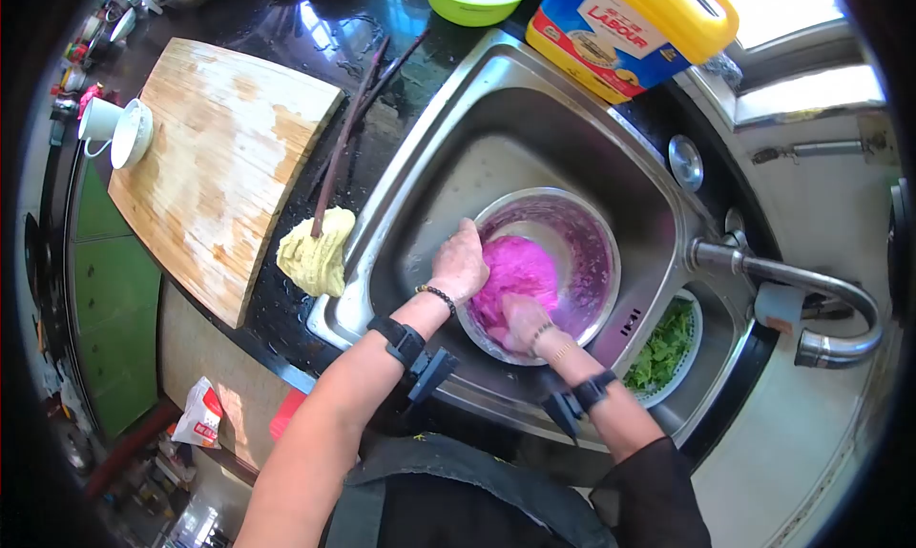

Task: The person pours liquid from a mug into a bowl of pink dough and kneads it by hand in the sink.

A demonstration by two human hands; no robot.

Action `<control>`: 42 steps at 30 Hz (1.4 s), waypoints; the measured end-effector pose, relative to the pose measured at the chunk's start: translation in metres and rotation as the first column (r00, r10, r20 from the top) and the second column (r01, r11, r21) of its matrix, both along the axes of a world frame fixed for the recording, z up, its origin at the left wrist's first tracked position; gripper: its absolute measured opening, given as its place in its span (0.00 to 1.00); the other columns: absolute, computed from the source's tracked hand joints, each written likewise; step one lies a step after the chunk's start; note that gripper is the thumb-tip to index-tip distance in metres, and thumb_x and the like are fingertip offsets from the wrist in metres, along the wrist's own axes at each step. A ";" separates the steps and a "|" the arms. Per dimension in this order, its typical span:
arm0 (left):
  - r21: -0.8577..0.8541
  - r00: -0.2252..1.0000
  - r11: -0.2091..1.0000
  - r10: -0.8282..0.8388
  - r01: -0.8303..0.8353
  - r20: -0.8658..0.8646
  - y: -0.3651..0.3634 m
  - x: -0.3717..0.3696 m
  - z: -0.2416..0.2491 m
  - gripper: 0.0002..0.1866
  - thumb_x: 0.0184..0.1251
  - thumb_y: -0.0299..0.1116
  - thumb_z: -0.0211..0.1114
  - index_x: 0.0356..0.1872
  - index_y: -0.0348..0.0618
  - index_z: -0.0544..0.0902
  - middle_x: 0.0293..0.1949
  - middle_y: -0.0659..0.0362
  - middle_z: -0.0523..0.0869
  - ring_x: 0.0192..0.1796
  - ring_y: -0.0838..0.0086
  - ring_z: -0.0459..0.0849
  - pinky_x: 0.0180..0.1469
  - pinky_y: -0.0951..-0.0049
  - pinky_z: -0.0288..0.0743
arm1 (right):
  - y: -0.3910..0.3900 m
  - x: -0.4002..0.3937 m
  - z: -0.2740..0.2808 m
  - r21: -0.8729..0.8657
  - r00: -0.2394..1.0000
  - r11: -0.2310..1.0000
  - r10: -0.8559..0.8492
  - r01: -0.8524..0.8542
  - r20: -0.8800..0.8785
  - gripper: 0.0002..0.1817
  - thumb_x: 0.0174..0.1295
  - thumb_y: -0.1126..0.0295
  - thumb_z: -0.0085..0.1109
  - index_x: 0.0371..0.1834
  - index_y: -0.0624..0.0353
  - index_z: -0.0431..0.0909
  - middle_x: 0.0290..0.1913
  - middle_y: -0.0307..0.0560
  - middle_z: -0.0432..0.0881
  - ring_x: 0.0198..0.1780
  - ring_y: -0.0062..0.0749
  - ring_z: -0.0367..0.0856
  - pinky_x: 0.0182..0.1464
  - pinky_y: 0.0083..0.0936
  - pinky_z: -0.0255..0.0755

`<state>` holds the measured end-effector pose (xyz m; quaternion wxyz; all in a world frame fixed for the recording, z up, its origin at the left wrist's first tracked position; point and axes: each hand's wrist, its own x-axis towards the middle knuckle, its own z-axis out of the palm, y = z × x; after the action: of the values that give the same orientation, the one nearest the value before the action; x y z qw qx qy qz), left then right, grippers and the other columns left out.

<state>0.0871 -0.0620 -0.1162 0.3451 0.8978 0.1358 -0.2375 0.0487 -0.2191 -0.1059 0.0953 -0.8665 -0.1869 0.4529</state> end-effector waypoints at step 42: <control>0.020 0.998 0.998 -0.063 0.064 -0.019 0.004 0.000 0.001 0.10 0.55 0.24 0.50 0.38 0.34 0.64 0.36 0.39 0.75 0.37 0.50 0.80 0.40 0.59 0.76 | 0.030 0.040 -0.043 -0.377 0.992 0.920 -0.125 0.107 -0.024 0.23 0.41 0.61 0.66 0.39 0.62 0.78 0.43 0.53 0.79 0.44 0.42 0.79 0.45 0.33 0.74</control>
<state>0.0871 -0.0577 -0.1151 0.3270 0.9029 0.1128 -0.2551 0.0885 -0.1890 -0.1488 -0.0410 -0.8673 -0.0427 0.4943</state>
